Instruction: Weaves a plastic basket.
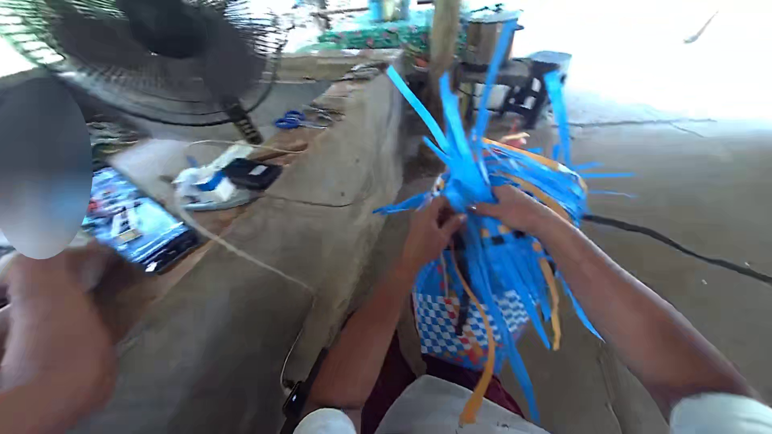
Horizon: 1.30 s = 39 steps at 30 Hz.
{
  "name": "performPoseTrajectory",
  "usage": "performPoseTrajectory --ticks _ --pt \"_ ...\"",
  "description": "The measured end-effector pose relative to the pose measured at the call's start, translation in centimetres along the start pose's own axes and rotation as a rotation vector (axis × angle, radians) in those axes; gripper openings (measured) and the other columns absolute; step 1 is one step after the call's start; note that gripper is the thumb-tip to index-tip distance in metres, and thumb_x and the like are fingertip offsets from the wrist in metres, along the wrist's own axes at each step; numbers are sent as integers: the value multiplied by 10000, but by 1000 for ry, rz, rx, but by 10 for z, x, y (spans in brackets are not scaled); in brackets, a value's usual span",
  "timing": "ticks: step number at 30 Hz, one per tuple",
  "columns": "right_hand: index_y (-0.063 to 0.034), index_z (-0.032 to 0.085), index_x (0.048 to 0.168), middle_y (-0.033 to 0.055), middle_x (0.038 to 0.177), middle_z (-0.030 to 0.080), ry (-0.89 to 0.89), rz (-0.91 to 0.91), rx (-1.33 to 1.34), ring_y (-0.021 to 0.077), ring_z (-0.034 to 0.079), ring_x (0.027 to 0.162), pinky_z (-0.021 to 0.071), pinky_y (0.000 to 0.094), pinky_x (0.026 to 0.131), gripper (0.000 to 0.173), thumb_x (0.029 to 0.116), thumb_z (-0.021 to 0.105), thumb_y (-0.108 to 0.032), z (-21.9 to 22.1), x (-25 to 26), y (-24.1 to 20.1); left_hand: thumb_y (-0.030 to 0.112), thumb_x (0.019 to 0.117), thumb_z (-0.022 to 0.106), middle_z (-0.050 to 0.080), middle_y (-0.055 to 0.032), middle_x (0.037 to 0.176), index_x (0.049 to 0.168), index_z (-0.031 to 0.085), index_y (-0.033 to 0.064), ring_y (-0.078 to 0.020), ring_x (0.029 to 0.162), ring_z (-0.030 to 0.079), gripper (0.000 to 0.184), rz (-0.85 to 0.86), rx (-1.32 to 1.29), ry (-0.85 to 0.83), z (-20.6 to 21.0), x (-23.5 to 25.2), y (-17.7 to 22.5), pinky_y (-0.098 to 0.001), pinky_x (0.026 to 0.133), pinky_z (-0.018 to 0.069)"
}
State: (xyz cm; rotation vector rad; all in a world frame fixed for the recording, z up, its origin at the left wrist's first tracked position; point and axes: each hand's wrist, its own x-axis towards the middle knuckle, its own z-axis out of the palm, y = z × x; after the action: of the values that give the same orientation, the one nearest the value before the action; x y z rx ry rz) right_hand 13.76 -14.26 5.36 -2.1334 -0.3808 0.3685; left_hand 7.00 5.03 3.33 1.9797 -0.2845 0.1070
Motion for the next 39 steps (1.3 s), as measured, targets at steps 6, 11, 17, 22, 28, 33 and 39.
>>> performPoseTrajectory --ticks 6,11,17,22,28,33,39 --pt "9 675 1102 125 943 693 -36 -23 129 198 669 861 553 447 822 247 1014 640 -219 -3 0 7 148 1039 598 723 -75 904 1171 577 11 -122 665 674 191 53 -70 101 5 10 2 -288 586 573" --pt "8 667 1127 120 966 686 -55 -12 152 172 659 881 542 406 841 237 1026 625 -203 -4 -2 5 93 1019 621 719 -45 854 1115 576 11 -69 605 641 134 40 -102 85 13 8 -1 -228 557 548" --pt "35 634 1202 160 1057 686 -72 35 169 202 666 953 534 407 910 292 1042 602 -207 -4 -5 -1 174 1055 581 677 -57 763 1079 586 -10 -101 600 644 186 -116 33 -67 31 5 -7 -270 598 564" --pt "34 629 1225 170 1080 691 -42 32 209 218 674 985 537 428 925 324 1030 621 -225 -3 1 8 487 974 652 721 -152 879 1063 710 -4 -322 862 707 503 -71 485 -169 52 -13 6 -552 830 547" --pt "39 634 1201 171 1071 681 -32 -10 154 219 661 997 520 446 931 408 1086 492 -326 -8 1 16 298 1088 453 724 -207 950 1203 676 5 -390 948 715 385 -13 703 -254 58 -8 17 -568 825 535" --pt "37 649 1141 140 1003 681 30 -2 176 170 657 931 532 396 882 343 1075 532 -279 -9 0 18 238 1035 464 720 -192 875 1070 719 9 -373 870 719 345 158 709 -246 64 -11 4 -555 736 527" --pt "45 665 1109 154 972 684 132 33 161 197 658 899 533 433 863 313 1055 579 -251 -21 2 30 195 981 589 704 -187 789 953 716 -5 -380 781 720 238 373 648 -545 97 -77 -5 -572 675 541"
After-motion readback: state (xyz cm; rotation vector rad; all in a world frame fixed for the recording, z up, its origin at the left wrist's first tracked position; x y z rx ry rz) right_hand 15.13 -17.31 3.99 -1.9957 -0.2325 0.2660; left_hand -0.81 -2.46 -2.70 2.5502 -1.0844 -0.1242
